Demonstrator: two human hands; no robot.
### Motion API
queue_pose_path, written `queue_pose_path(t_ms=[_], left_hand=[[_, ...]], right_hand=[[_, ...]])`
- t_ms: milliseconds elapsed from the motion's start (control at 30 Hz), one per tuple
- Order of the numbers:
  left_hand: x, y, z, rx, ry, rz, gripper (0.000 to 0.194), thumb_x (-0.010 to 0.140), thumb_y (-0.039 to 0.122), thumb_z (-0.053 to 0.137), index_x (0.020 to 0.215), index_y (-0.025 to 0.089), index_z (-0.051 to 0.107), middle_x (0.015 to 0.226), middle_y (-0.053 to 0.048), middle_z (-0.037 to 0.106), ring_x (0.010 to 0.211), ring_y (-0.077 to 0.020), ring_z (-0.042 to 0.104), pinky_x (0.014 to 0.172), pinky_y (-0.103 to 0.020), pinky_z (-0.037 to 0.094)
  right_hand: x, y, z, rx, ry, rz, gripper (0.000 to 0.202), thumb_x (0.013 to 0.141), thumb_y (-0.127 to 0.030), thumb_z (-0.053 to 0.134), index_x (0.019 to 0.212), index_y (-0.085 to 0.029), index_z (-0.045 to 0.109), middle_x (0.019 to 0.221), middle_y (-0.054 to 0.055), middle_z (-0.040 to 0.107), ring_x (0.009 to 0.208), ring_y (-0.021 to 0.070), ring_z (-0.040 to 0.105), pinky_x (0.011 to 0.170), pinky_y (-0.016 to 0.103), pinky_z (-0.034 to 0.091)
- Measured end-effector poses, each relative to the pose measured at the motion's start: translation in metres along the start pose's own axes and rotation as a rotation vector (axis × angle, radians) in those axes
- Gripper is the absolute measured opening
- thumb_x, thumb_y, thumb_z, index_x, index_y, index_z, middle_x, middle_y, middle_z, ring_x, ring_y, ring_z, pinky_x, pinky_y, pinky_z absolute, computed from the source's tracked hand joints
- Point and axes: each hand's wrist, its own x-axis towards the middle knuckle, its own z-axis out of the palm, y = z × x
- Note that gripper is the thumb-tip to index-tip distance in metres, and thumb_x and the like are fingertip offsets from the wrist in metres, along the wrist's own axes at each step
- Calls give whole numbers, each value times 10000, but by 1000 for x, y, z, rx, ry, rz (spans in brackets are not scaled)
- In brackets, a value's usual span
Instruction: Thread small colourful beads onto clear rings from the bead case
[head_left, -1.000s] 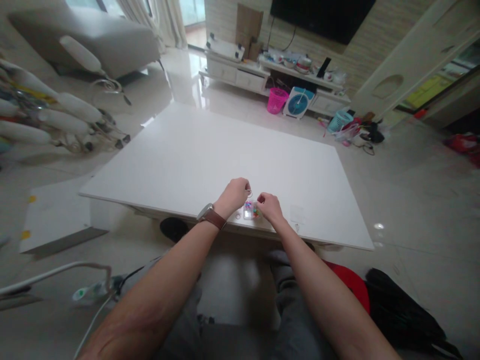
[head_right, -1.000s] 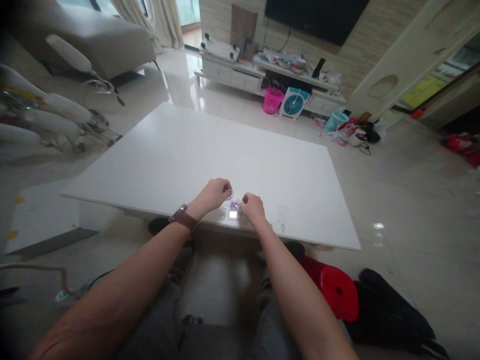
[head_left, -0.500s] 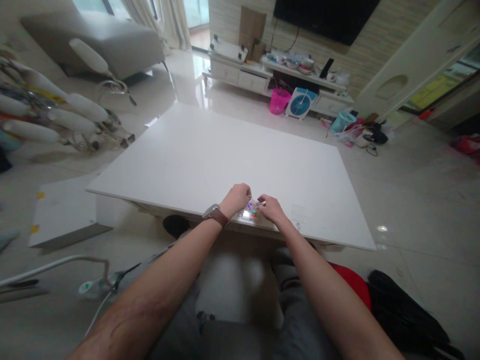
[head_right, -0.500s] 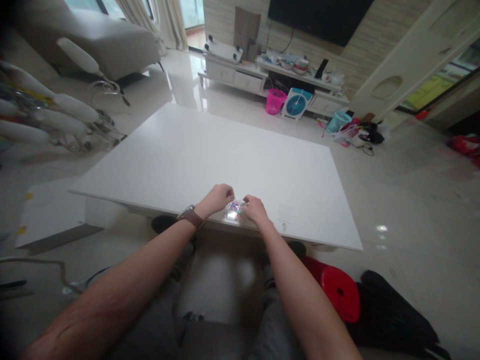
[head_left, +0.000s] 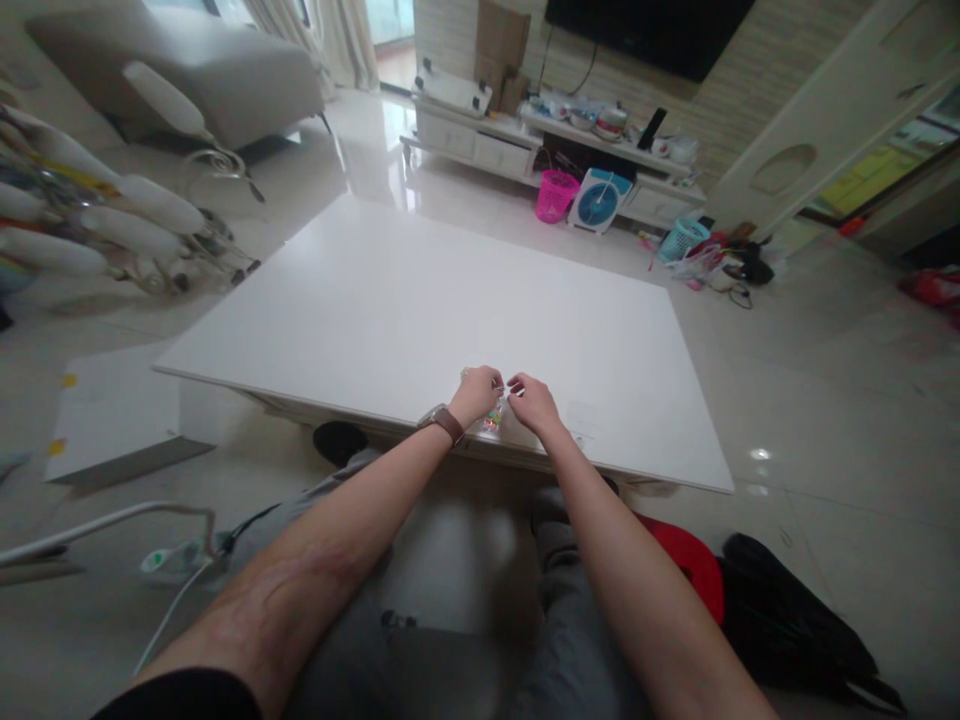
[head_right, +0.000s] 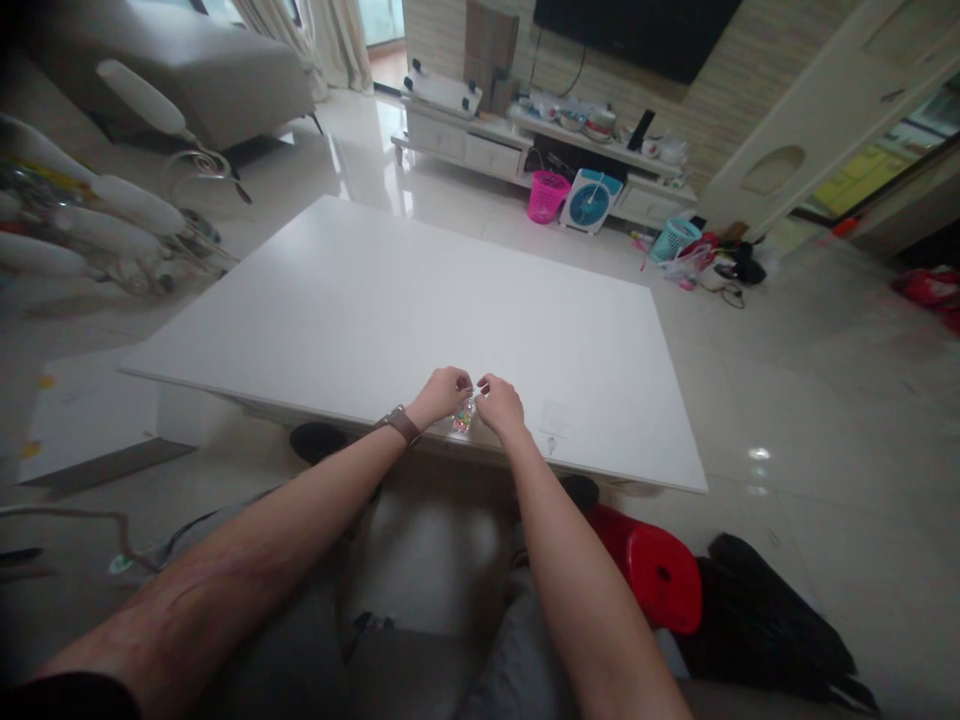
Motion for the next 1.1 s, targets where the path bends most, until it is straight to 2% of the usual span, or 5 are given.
queue_pose_path(t_ms=[300,533,733,933,1100], left_hand=[[3,-6,4,90,-33,35,282,760,52,637,993,140,771,962,-90,770,924,-204,707,866,-285,529],[3,-1,-25,108,-64,41,315,742,25,602,971,160,772,903,-67,770,856,-196,705,810,-281,532],[-4,-2,-45,89,-10,38,272,786,90,608,991,183,760,929,-60,770,869,-194,699,816,-286,530],[-9,-2,-52,112,2,-3,249,820,128,605,1001,200,760,995,-79,765,917,-211,695,858,-307,533],[-9,-9,-59,200,-60,-48,209,825,149,622,963,193,772,992,-109,764,922,-231,709,831,-307,537]], right_hand=[[-3,6,-5,-27,-18,-2,254,816,-141,593,1018,-220,725,1000,36,755,887,175,667,815,275,480],[-3,4,0,-5,-47,-122,262,826,-106,604,1036,-197,732,1047,53,733,873,157,644,817,266,483],[-5,-2,6,-97,-80,-212,143,870,-253,696,990,-210,760,1033,55,673,893,166,617,834,275,469],[-4,-4,11,-170,-73,-179,105,891,-270,685,900,-219,776,1008,54,644,942,178,602,841,274,452],[-2,-8,17,-170,-45,-109,108,885,-247,671,909,-214,771,1031,55,654,962,176,609,865,265,454]])
